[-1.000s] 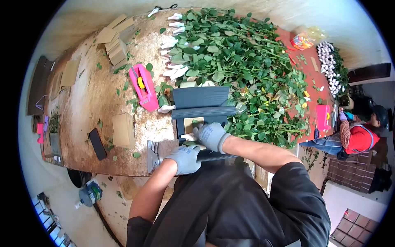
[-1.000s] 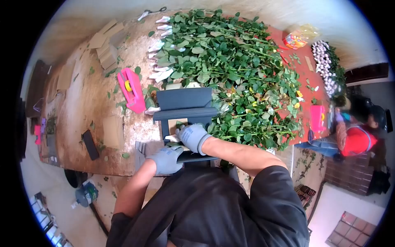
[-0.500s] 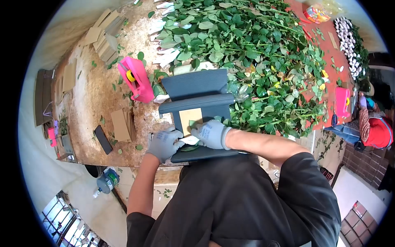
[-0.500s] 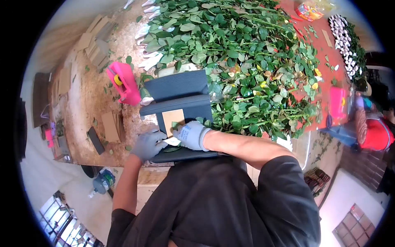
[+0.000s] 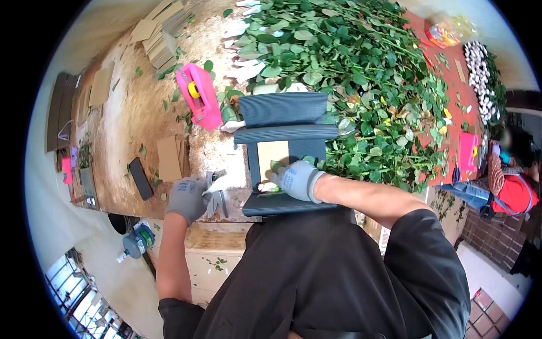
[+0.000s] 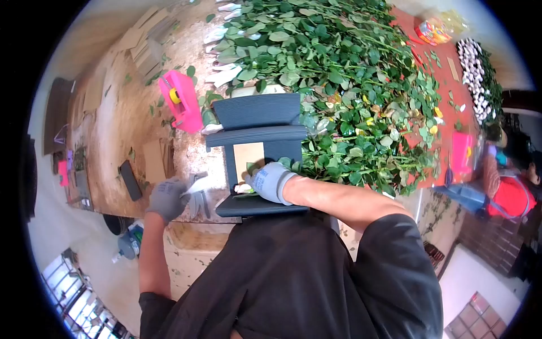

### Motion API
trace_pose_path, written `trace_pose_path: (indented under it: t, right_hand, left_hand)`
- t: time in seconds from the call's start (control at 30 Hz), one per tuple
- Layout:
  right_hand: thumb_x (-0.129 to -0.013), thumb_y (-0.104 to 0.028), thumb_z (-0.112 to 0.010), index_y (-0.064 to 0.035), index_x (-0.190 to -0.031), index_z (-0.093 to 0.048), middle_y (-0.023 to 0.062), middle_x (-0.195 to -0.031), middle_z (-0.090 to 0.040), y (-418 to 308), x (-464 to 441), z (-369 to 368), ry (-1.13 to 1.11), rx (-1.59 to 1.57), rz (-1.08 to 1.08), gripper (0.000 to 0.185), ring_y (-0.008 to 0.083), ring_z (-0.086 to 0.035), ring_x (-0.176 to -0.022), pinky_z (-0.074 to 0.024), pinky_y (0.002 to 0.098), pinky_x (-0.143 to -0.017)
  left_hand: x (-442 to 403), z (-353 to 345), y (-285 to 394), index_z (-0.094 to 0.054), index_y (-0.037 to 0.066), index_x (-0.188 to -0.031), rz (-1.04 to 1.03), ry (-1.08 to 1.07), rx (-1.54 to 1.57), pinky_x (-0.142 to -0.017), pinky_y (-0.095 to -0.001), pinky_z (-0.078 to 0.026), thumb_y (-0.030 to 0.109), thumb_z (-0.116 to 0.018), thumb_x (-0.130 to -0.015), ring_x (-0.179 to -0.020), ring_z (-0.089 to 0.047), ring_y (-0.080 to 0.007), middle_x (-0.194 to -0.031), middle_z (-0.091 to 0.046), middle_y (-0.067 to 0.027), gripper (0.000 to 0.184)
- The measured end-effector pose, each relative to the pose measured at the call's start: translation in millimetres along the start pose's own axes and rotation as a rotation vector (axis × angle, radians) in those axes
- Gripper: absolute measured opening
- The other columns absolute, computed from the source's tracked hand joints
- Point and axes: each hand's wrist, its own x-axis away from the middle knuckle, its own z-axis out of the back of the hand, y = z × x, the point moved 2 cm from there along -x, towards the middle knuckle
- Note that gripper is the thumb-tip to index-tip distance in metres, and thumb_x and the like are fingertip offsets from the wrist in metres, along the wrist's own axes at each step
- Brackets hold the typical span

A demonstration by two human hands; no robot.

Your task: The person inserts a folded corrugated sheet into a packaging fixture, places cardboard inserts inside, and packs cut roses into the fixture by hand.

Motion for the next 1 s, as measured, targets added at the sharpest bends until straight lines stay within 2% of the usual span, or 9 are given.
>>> trace_pose_path:
  t: [0.1,0.17,0.27,0.43,0.57,0.63,0.7,0.83,1.0]
  right_hand:
    - [-0.095,-0.014,-0.052,-0.0027,-0.132,-0.056,0.0209,-0.121,-0.067,-5,1,2,-0.03,0.096,0.039,0.039,0.0362,-0.065,-0.11,-0.0559,0.0451,-0.082]
    - [-0.094,-0.014,-0.052,-0.0029,-0.131,-0.055,0.0191,-0.117,-0.069,-3,0,-4,0.024,0.149,0.07,0.039,0.0359,-0.068,-0.103,-0.0566,0.0453,-0.078]
    - [-0.094,-0.015,-0.053,-0.0037,-0.123,-0.06,0.0175,-0.11,-0.072,-2,-4,0,-0.059,0.067,0.013,0.032,0.0353,-0.072,-0.093,-0.0573,0.0448,-0.073]
    - [-0.094,-0.012,-0.052,-0.0029,-0.113,-0.062,0.0166,-0.099,-0.073,-1,-4,15,-0.175,-0.114,0.003,0.024,0.0357,-0.073,-0.087,-0.0566,0.0467,-0.072]
    - [-0.095,-0.015,-0.054,-0.0059,-0.117,-0.066,0.0135,-0.106,-0.073,-14,13,46,-0.064,0.029,-0.036,0.026,0.0337,-0.073,-0.088,-0.0576,0.0474,-0.07]
    - [-0.094,-0.018,-0.056,-0.0066,-0.118,-0.066,0.0126,-0.103,-0.07,-15,5,70,-0.105,0.0,0.129,0.027,0.0304,-0.073,-0.087,-0.0579,0.0463,-0.065]
    - [-0.09,-0.019,-0.059,-0.0091,-0.103,-0.064,0.0101,-0.095,-0.064,-2,12,112,0.284,0.115,0.121,0.017,0.0275,-0.069,-0.083,-0.0569,0.0395,-0.063]
    - [-0.088,-0.013,-0.062,-0.0071,-0.104,-0.061,0.014,-0.097,-0.065,88,-10,183,0.574,-0.021,-0.15,0.017,0.0328,-0.068,-0.089,-0.0555,0.0438,-0.072]
    - [-0.091,-0.014,-0.06,-0.0078,-0.113,-0.066,0.0145,-0.112,-0.069,224,-49,137,0.425,0.068,-0.7,0.023,0.031,-0.068,-0.105,-0.0559,0.0409,-0.086]
  left_hand:
    - [14,17,35,-0.068,0.007,-0.109,-0.191,0.217,0.206,-0.083,-0.0466,-0.05,0.023,-0.07,-0.088,-0.094,-0.065,-0.0352,-0.095,-0.067,-0.0137,0.027]
    - [18,30,72,-0.063,0.006,-0.126,-0.307,0.079,0.444,-0.094,-0.0455,-0.05,0.028,-0.07,-0.088,-0.106,-0.064,-0.0368,-0.116,-0.067,-0.019,0.044]
    - [13,6,112,-0.056,0.006,-0.138,-0.47,0.091,0.387,-0.099,-0.0451,-0.048,0.029,-0.066,-0.092,-0.114,-0.062,-0.0366,-0.127,-0.062,-0.0193,0.053]
    - [-9,-12,128,-0.054,0.007,-0.142,-0.433,-0.072,0.335,-0.107,-0.0452,-0.044,0.027,-0.064,-0.092,-0.124,-0.057,-0.0394,-0.142,-0.055,-0.0208,0.054]
    - [-13,-19,127,-0.058,0.007,-0.136,-0.509,-0.027,0.175,-0.1,-0.0428,-0.05,0.014,-0.06,-0.084,-0.12,-0.061,-0.0346,-0.136,-0.062,-0.0165,0.052]
    - [-9,-5,134,-0.061,0.008,-0.133,-0.456,-0.093,0.14,-0.097,-0.0439,-0.05,0.013,-0.061,-0.083,-0.118,-0.062,-0.0337,-0.136,-0.063,-0.014,0.051]
    - [-8,-17,129,-0.061,0.008,-0.132,-0.492,-0.011,0.131,-0.096,-0.0445,-0.05,0.013,-0.061,-0.082,-0.116,-0.063,-0.0335,-0.135,-0.064,-0.0131,0.05]
    - [-8,-16,129,-0.064,0.006,-0.126,-0.51,0.094,0.207,-0.093,-0.0445,-0.051,0.012,-0.065,-0.082,-0.109,-0.067,-0.0339,-0.128,-0.067,-0.0143,0.045]
    - [-9,-13,133,-0.066,0.008,-0.125,-0.458,0.036,0.222,-0.094,-0.0434,-0.051,0.015,-0.064,-0.084,-0.11,-0.067,-0.0322,-0.127,-0.068,-0.0119,0.042]
